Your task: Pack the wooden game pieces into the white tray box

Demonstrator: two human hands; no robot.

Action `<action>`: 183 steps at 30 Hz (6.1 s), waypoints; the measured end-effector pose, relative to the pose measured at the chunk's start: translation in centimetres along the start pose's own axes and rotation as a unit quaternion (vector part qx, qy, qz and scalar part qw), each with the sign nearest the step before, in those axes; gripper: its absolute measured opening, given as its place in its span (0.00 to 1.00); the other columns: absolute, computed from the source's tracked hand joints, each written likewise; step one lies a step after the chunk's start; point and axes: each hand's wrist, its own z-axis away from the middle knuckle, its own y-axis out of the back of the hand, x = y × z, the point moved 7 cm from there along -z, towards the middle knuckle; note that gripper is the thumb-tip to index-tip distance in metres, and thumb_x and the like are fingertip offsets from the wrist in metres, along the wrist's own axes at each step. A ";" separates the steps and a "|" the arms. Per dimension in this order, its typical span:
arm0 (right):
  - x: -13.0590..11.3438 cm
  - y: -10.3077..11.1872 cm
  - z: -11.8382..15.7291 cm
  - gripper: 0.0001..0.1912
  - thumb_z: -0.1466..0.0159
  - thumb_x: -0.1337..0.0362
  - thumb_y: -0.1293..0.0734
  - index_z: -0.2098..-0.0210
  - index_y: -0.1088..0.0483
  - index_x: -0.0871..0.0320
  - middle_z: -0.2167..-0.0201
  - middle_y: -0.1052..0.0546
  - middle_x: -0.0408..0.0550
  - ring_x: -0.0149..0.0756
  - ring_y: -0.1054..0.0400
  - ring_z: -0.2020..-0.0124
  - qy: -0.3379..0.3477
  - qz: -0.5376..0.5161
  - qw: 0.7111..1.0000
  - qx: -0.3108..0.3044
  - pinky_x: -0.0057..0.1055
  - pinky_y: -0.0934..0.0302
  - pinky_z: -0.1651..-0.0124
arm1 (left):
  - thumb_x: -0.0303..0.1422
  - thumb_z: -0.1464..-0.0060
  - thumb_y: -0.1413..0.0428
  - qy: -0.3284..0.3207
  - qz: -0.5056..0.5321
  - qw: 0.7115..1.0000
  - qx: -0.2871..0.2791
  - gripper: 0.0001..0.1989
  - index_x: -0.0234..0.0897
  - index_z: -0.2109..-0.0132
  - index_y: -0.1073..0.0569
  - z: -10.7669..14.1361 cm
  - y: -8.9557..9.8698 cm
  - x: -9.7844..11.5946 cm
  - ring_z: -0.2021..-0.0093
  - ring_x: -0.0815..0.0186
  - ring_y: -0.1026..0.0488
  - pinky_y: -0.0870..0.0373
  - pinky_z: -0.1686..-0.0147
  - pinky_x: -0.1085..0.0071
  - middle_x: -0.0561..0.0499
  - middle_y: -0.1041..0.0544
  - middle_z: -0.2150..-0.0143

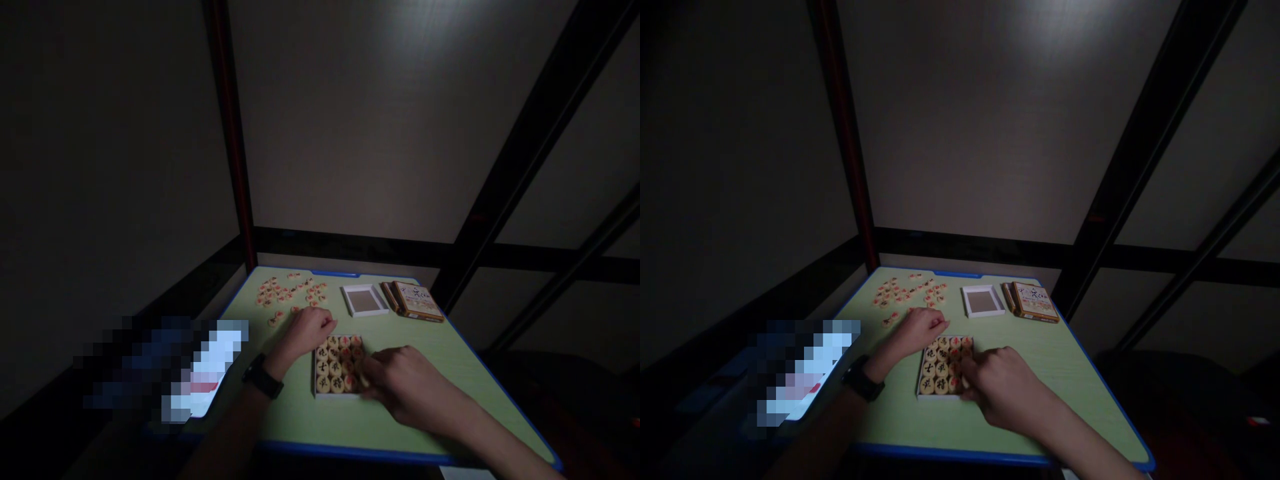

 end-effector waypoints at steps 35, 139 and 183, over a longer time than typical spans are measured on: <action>4.9 -0.5 -1.9 0.21 0.49 0.68 0.23 0.57 0.28 0.58 0.62 0.25 0.44 0.33 0.33 0.65 0.005 -0.232 0.972 0.044 0.28 0.41 0.63 | 0.35 0.38 0.51 -0.001 -0.029 1.000 0.011 0.17 0.36 0.70 0.23 0.0 0.3 0.0 0.67 0.64 0.26 0.38 0.65 0.73 0.47 0.21 0.69; 6.7 -5.0 2.1 0.22 0.37 0.54 0.36 0.48 0.31 0.60 0.51 0.22 0.60 0.48 0.26 0.51 -0.184 -0.429 0.875 0.129 0.43 0.32 0.50 | 0.53 0.68 0.32 -0.054 0.038 0.992 -0.110 0.47 0.41 0.40 0.33 5.0 -1.1 1.9 0.43 0.51 0.33 0.37 0.43 0.61 0.46 0.28 0.42; 12.4 -8.4 9.5 0.29 0.32 0.46 0.45 0.33 0.43 0.41 0.31 0.42 0.54 0.68 0.51 0.32 -0.325 0.089 0.935 0.112 0.71 0.47 0.44 | 0.24 0.37 0.55 -0.072 -0.172 0.978 -0.093 0.14 0.33 0.55 0.25 1.3 -2.5 4.8 0.50 0.60 0.27 0.31 0.47 0.65 0.42 0.26 0.51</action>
